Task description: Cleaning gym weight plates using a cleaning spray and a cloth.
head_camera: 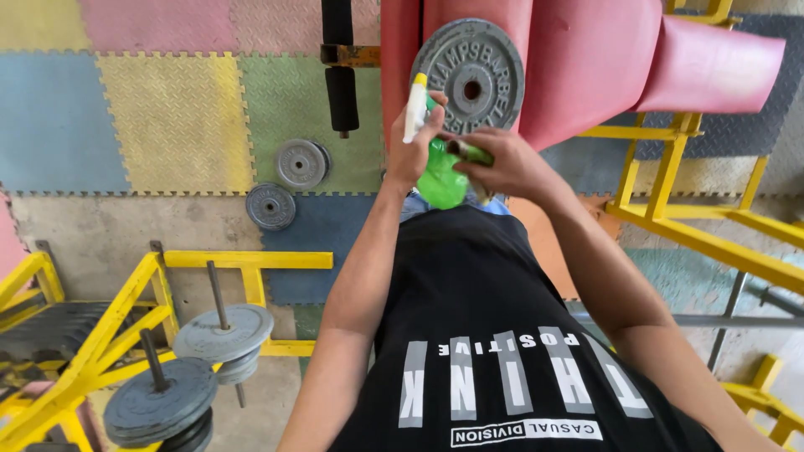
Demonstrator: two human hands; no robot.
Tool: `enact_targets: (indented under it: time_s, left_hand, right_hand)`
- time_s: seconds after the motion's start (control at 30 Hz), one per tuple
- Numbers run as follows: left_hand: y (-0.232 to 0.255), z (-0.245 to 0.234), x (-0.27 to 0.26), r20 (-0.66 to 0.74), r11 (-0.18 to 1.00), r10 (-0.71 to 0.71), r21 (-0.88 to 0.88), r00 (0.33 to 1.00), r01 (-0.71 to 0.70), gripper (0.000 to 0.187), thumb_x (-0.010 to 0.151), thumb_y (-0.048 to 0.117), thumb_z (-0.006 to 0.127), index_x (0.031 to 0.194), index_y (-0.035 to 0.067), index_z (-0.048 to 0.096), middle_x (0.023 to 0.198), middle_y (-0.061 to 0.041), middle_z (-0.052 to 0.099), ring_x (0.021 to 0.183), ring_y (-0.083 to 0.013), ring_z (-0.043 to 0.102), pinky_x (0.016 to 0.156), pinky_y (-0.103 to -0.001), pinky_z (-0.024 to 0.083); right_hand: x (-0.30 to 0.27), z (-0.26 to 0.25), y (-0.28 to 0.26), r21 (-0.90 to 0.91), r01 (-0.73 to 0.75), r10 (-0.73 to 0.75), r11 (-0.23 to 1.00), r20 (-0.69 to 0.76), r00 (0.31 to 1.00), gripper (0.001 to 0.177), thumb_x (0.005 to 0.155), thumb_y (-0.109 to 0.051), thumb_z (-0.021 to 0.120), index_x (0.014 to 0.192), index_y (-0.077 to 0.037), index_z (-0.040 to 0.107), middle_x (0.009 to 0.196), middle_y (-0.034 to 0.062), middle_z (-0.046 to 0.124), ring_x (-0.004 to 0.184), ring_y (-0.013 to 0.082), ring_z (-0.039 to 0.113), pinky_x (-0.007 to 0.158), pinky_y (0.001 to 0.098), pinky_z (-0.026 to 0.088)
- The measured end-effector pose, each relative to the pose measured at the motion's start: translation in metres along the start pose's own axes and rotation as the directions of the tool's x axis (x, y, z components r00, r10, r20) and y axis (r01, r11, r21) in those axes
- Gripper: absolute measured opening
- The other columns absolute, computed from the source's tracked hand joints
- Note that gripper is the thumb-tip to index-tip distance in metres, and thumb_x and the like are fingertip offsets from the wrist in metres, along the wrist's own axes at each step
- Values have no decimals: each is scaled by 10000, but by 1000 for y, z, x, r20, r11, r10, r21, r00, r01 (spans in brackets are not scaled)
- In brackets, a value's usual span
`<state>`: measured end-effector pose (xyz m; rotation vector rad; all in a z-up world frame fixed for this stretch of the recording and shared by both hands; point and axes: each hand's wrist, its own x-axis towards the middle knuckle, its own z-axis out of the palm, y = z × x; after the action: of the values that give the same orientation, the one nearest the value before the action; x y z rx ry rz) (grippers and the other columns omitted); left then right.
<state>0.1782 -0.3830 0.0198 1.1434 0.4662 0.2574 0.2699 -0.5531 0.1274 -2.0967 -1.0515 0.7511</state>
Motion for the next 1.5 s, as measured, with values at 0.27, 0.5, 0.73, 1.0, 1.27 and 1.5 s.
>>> enact_targets:
  time_s: [0.27, 0.5, 0.73, 1.0, 1.27, 1.5]
  left_hand:
    - [44, -37, -45, 84, 851, -113, 522, 990, 53, 195, 948, 189, 714, 1052, 24, 703, 734, -65, 703, 602, -122, 687, 566, -289, 537]
    - [52, -41, -57, 102, 854, -110, 519, 989, 41, 235, 894, 173, 717, 1084, 35, 710, 791, -80, 737, 582, -144, 710, 547, -302, 552]
    - [47, -31, -52, 119, 831, -156, 552, 981, 65, 251, 877, 162, 711, 1098, 44, 716, 755, -89, 725, 569, -164, 696, 551, -323, 537]
    - [37, -2, -39, 131, 903, -82, 430, 988, 18, 419, 870, 104, 719, 1274, 33, 636, 875, -61, 707, 663, -129, 696, 563, -295, 605]
    - [-15, 65, 12, -34, 988, -31, 150, 999, 36, 412, 970, 120, 688, 1358, 3, 609, 1220, -52, 686, 1032, -98, 658, 820, -267, 575]
    - [-17, 140, 57, -147, 983, -167, -97, 975, 154, 529, 984, 255, 731, 1431, 22, 571, 1266, -39, 647, 1130, -129, 610, 983, -275, 483]
  right_hand:
    - [-17, -14, 26, 325, -316, 411, 891, -288, 865, 253, 1039, -190, 696, 1234, -33, 667, 797, 10, 643, 658, 111, 634, 559, 329, 547]
    - [-35, -12, 27, 253, -218, 324, 943, -536, 780, 181, 1117, -169, 730, 1074, -4, 669, 776, 23, 619, 696, 79, 582, 598, 289, 496]
    - [-35, -10, 13, 407, -267, 450, 874, -465, 763, 186, 1071, -166, 684, 1006, 0, 631, 703, 15, 621, 626, 73, 641, 532, 290, 515]
    - [-35, -14, 56, 255, -263, 355, 930, -447, 821, 194, 1060, -145, 717, 1159, 21, 693, 822, 47, 654, 741, 78, 591, 637, 306, 504]
    - [-30, -26, 71, 401, -321, 340, 858, 26, 940, 556, 883, -280, 816, 1327, -13, 610, 1028, 87, 703, 914, 164, 665, 802, 346, 561]
    - [-22, -88, 74, 174, -205, 202, 963, 37, 979, 739, 745, -377, 866, 1328, -22, 582, 1063, 191, 721, 971, 284, 722, 866, 404, 566]
